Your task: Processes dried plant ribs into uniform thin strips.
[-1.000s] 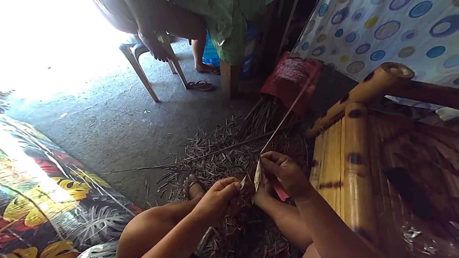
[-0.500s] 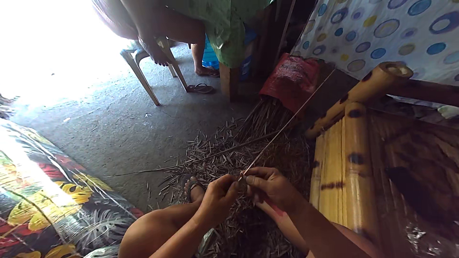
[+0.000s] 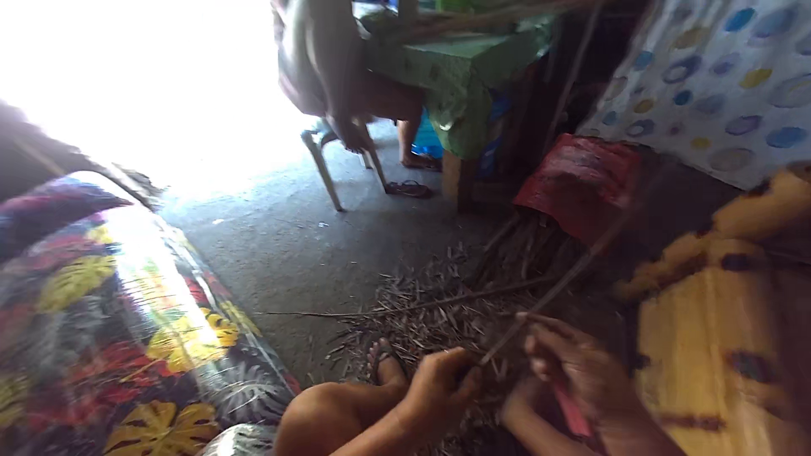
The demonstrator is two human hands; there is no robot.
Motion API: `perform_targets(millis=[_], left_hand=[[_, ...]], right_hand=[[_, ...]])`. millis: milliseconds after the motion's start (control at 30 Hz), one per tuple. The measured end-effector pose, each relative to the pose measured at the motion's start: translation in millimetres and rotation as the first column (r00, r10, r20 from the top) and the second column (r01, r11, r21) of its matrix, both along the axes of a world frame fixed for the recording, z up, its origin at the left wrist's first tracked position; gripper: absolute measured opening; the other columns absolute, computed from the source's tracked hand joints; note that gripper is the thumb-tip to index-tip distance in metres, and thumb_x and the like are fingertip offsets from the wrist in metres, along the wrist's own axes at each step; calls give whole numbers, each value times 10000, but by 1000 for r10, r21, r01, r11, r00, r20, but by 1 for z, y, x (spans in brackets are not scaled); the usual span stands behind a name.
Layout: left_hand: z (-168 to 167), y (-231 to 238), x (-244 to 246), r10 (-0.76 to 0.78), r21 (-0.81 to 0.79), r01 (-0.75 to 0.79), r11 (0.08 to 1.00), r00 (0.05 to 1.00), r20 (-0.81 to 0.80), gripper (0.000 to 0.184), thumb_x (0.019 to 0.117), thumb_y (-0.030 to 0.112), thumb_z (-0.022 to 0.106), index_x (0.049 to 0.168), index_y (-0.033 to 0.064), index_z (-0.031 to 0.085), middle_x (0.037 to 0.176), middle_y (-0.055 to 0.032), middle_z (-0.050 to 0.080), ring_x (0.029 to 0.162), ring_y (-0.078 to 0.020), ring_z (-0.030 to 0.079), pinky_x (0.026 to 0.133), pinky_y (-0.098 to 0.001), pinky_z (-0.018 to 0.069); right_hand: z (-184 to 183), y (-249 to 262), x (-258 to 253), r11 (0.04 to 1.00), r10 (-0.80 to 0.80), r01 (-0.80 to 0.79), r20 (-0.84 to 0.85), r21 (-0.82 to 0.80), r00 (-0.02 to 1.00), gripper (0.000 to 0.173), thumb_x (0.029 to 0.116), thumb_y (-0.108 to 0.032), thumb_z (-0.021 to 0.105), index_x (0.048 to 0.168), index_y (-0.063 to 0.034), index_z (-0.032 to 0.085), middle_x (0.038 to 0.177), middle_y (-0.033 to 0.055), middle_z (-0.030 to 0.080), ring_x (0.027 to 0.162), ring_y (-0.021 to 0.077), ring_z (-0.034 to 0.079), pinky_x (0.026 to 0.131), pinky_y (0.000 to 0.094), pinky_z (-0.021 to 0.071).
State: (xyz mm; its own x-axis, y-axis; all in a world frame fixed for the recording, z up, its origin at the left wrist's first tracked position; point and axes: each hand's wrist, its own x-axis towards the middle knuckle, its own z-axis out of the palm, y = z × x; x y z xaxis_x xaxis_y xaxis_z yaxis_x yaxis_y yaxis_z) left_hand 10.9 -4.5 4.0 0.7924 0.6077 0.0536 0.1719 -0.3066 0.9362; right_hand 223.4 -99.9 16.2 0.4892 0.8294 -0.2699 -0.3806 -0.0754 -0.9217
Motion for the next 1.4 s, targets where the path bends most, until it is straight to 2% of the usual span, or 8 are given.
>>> perform_targets(millis=[200, 367, 500, 633, 1033, 1167, 1233, 1400], left_hand=[[-5, 3, 4, -1, 125, 2, 992, 1000, -5, 173, 999, 122, 578, 988, 2, 701, 783, -96, 671, 689, -173, 645, 670, -377, 558], [-10, 1, 4, 19, 249, -19, 968, 1000, 4, 142, 976, 104, 603, 971, 16, 715, 795, -96, 691, 710, -178, 669, 691, -372, 572], [-5, 4, 7, -37, -175, 46, 983, 998, 50, 230, 1015, 143, 479, 1052, 25, 673, 752, -19, 609, 605, -91, 562, 572, -292, 507], [-4, 7, 3, -51, -640, 149, 754, 984, 168, 211, 1039, 228, 445, 988, 148, 634, 664, 74, 521, 497, -10, 434, 445, -178, 369], [-5, 9, -4, -105, -731, 306, 610, 946, 308, 193, 1031, 243, 525, 895, 180, 647, 622, 82, 484, 470, 5, 409, 432, -154, 341], [-5, 7, -4, -109, -576, 230, 785, 965, 237, 185, 1025, 189, 533, 896, 157, 660, 618, 86, 487, 475, 8, 414, 438, -162, 353], [-4, 4, -2, -90, -318, 125, 940, 988, 123, 174, 992, 111, 530, 898, 115, 676, 653, 77, 547, 533, 1, 477, 496, -183, 412], [-9, 3, -5, 2, -36, 0, 999, 998, 60, 147, 973, 111, 553, 914, 91, 686, 666, 56, 581, 546, -21, 522, 498, -203, 451]], right_hand=[[5, -6, -23, 983, 182, -180, 25, -41, 983, 234, 1025, -45, 522, 1190, -17, 685, 745, 10, 698, 580, 81, 633, 531, 247, 551], [-7, 3, 23, 997, -56, 57, -23, 47, 998, 267, 1070, -131, 461, 1258, -63, 638, 715, 4, 669, 513, 75, 591, 460, 233, 521], [0, -4, -2, 995, 89, -89, -11, 39, 996, 274, 1033, -119, 530, 1249, -48, 683, 771, 36, 688, 565, 92, 608, 497, 250, 536], [-8, -3, -25, 957, 269, -271, 34, 107, 963, 247, 1020, -114, 593, 1217, -23, 711, 801, 55, 705, 590, 95, 622, 529, 254, 551], [9, -7, 2, 966, 169, -154, -58, 207, 984, 260, 1029, -107, 552, 1230, -10, 685, 753, 42, 679, 565, 87, 608, 508, 241, 535], [11, -3, 40, 973, -71, 95, -118, 212, 990, 286, 1070, -113, 452, 1270, 1, 622, 716, 44, 656, 518, 92, 589, 476, 240, 529], [11, -8, 25, 988, 5, 5, -63, 157, 998, 300, 1056, -127, 490, 1287, 1, 632, 743, 41, 664, 545, 97, 595, 497, 251, 533], [4, -5, -28, 972, 236, -236, -113, 16, 965, 245, 1014, -98, 604, 1213, 18, 690, 759, 79, 690, 557, 108, 614, 506, 247, 537]])
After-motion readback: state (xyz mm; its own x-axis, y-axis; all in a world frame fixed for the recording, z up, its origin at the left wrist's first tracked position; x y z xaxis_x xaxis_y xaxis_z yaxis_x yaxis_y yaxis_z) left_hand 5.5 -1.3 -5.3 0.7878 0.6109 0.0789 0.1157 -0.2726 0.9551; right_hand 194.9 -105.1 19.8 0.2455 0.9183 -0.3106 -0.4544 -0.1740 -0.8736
